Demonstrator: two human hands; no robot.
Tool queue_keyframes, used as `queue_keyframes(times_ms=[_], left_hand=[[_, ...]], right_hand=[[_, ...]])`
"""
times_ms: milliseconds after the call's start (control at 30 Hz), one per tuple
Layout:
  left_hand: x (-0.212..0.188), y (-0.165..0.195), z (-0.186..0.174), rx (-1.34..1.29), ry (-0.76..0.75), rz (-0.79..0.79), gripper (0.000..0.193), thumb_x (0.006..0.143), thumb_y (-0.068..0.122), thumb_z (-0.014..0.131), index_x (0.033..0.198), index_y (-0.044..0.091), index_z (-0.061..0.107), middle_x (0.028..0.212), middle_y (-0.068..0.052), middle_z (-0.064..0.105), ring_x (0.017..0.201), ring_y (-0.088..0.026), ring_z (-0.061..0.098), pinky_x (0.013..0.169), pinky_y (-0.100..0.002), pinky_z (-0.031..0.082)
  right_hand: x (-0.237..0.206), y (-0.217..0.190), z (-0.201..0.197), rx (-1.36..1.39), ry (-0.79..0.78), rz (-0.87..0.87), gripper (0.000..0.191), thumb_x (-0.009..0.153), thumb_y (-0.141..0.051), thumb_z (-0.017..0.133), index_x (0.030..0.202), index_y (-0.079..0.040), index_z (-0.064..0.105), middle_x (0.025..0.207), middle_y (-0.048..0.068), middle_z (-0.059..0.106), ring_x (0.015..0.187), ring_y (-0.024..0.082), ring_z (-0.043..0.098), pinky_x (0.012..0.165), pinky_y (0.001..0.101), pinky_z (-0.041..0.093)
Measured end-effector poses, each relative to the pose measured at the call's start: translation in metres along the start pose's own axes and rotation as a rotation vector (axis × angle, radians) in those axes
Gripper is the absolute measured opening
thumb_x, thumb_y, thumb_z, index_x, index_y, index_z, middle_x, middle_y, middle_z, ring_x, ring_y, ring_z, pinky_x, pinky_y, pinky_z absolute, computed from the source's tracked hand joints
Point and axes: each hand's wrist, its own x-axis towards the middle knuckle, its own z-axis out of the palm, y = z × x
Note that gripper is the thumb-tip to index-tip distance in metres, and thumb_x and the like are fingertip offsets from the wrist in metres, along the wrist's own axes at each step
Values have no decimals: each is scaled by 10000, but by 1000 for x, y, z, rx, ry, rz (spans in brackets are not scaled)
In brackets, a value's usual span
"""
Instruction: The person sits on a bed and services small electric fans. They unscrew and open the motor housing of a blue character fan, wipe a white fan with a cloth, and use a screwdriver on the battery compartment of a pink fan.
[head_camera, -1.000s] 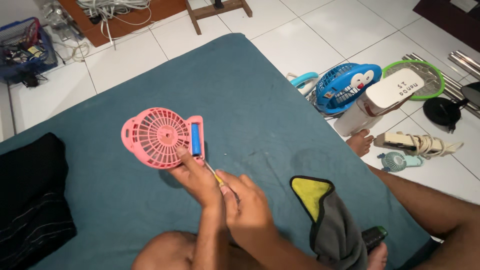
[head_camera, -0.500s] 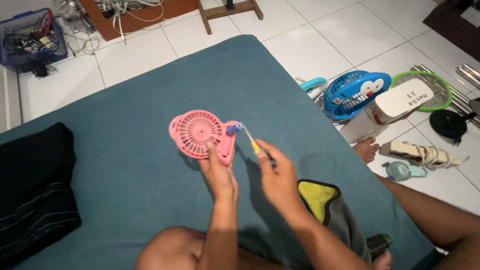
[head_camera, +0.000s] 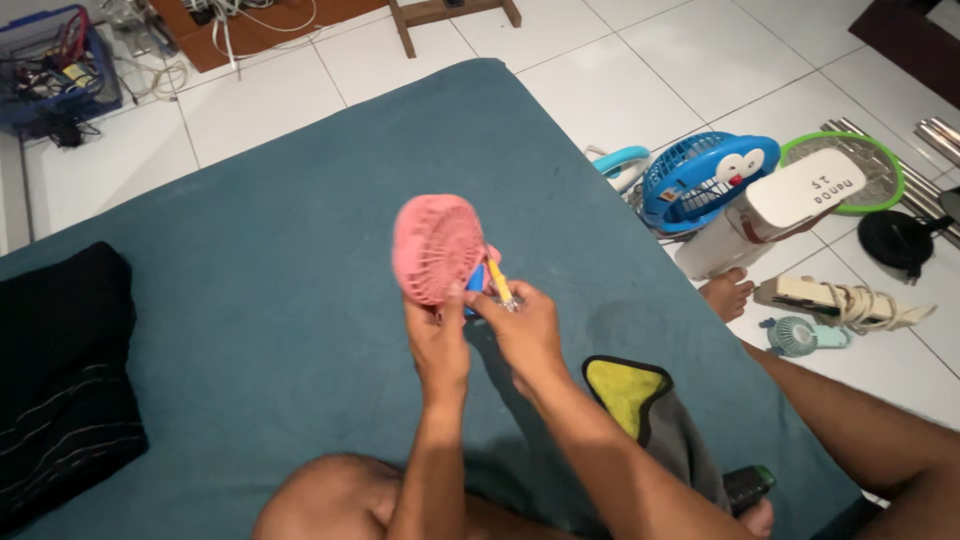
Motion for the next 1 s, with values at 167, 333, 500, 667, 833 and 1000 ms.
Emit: queue_keyframes(times_ms=[167, 333, 500, 667, 833, 1000], left_hand=[[-4, 6, -1, 356, 51, 128, 445, 970, 125, 696, 1371, 3, 548, 1198, -98, 688, 1067, -156, 665, 909, -308, 550], [11, 6, -5, -519, -43, -93, 432, 1107, 191, 616, 1448, -50, 507, 1336, -139, 623, 1149, -201, 579, 988, -354, 482], [1, 25, -11, -741, -277, -143, 474, 1071, 207, 491, 1502, 26, 411, 1450, -125, 547, 1349, -259, 538, 1155, -454, 425], [-4, 44, -17, -802, -337, -127, 474, 1089, 195, 466, 1531, 35, 398, 1485, -118, 520, 1386, -267, 499, 1186, -486, 383], [1, 47, -18, -791, -335, -119, 435, 1125, 251, 471, 1464, -21, 490, 1428, -135, 599, 1345, -265, 561, 1168, -466, 416], [2, 46, -17, -885, -288, -246, 450, 1112, 321, 466, 1421, 2, 536, 1380, -116, 633, 1280, -251, 602, 1124, -452, 447]], right_hand=[[-13, -4, -32, -79, 34, 236, 272, 859, -128, 792, 1102, -24, 728, 765, 79, 697, 520, 129, 425, 432, 288, 270], [-18, 17, -70, -312, 102, 29, 288, 791, -170, 824, 1027, -30, 734, 745, -20, 650, 637, 52, 536, 547, 241, 415], [-10, 47, -91, -668, 52, -88, 266, 795, -216, 834, 933, -9, 742, 684, 11, 658, 617, 70, 532, 575, 275, 474], [-10, 53, -100, -732, 130, -88, 285, 903, -270, 760, 958, 9, 744, 670, 46, 634, 625, 98, 519, 591, 310, 462], [-3, 46, -118, -660, 47, -95, 289, 896, -248, 736, 1074, -19, 740, 792, 48, 716, 696, 87, 595, 658, 286, 506], [-4, 14, -159, -839, 91, -294, 426, 859, -280, 779, 1193, -21, 721, 1001, 99, 762, 890, 140, 691, 819, 288, 543]])
